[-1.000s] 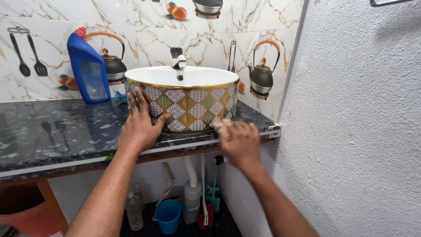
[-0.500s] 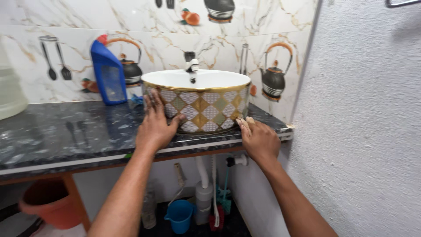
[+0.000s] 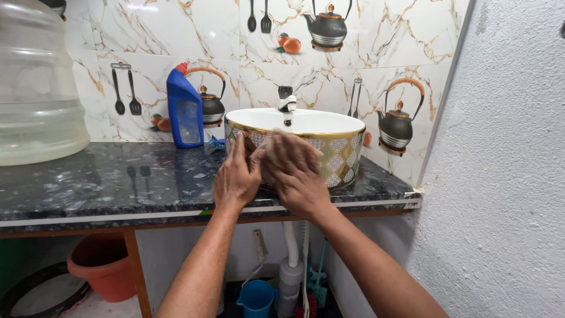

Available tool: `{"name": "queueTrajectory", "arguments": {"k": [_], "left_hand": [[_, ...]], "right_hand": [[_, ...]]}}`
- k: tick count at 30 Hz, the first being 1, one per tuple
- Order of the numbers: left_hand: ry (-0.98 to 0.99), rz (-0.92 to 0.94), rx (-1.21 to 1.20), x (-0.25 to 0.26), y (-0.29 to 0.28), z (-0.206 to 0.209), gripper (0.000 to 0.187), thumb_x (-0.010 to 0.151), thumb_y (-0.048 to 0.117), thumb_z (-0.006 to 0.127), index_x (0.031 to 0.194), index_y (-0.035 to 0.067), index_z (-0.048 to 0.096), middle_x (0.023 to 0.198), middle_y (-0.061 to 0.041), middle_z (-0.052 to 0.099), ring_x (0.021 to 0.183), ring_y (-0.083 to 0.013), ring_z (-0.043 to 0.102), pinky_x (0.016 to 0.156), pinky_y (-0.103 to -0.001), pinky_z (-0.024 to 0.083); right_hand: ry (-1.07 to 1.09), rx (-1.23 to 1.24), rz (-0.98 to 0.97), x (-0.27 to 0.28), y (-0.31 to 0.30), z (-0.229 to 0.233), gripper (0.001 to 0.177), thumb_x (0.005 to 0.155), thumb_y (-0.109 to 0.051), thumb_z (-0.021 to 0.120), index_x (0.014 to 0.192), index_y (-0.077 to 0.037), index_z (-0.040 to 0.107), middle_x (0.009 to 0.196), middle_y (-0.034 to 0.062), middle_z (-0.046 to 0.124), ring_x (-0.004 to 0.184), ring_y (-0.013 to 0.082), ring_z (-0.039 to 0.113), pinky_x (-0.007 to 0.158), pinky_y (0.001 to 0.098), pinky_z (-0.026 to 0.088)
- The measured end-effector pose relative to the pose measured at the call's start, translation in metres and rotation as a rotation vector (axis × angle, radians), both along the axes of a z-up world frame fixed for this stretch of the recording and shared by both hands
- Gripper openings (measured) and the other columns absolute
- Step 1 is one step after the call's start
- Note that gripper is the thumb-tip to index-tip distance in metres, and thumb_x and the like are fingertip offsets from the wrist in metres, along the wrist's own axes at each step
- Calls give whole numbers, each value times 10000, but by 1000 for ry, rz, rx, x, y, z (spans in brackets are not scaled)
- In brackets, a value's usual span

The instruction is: The person washes their hands under running water in a bathroom sink, rubbing them together and rinsing thoroughly. They then dry their hands with a cloth and wipe the sink basin and surrounding countertop.

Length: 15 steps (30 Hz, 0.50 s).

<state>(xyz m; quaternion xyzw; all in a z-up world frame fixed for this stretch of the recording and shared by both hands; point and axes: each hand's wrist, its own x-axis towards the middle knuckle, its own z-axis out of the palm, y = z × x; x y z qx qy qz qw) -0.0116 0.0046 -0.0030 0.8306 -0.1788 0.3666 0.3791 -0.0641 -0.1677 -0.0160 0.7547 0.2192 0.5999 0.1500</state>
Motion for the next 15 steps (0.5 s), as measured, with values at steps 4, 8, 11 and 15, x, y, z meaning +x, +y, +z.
{"name": "queueTrajectory", "arguments": {"k": [4, 8, 11, 15], "left_hand": [[-374, 34, -39, -7, 3, -13, 710, 1052, 594, 455, 1590, 154, 311, 1538, -158, 460, 1391, -372, 510, 1108, -484, 487], [-611, 104, 387, -14, 3, -20, 746, 1006, 563, 511, 1606, 183, 281, 1419, -116, 390, 1332, -299, 442, 1050, -497, 436], [-559, 150, 554, -9, -3, -22, 733, 956, 440, 518, 1636, 336, 263, 1501, -55, 337, 1379, -276, 393, 1138, -433, 394], [-536, 256, 430, 0, -16, -33, 713, 1008, 443, 473, 1618, 218, 182, 1633, -87, 258, 1466, -305, 358, 1242, -487, 293]], "right_hand": [[263, 46, 153, 5, 10, 17, 656, 992, -166, 559, 1599, -139, 312, 1708, 80, 315, 1609, 228, 189, 1314, 442, 71], [382, 240, 615, 6, 1, 18, 833, 825, -45, 572, 1580, -48, 219, 1618, 118, 412, 1550, 255, 331, 1341, 488, 146], [340, 254, 843, 8, -23, 10, 751, 971, -24, 587, 1632, -140, 251, 1666, 100, 478, 1651, 277, 353, 1411, 448, 218], [-21, 521, 308, 13, -48, 2, 677, 1017, -243, 575, 1615, -205, 259, 1714, 134, 285, 1628, 292, 239, 1332, 500, 216]]}}
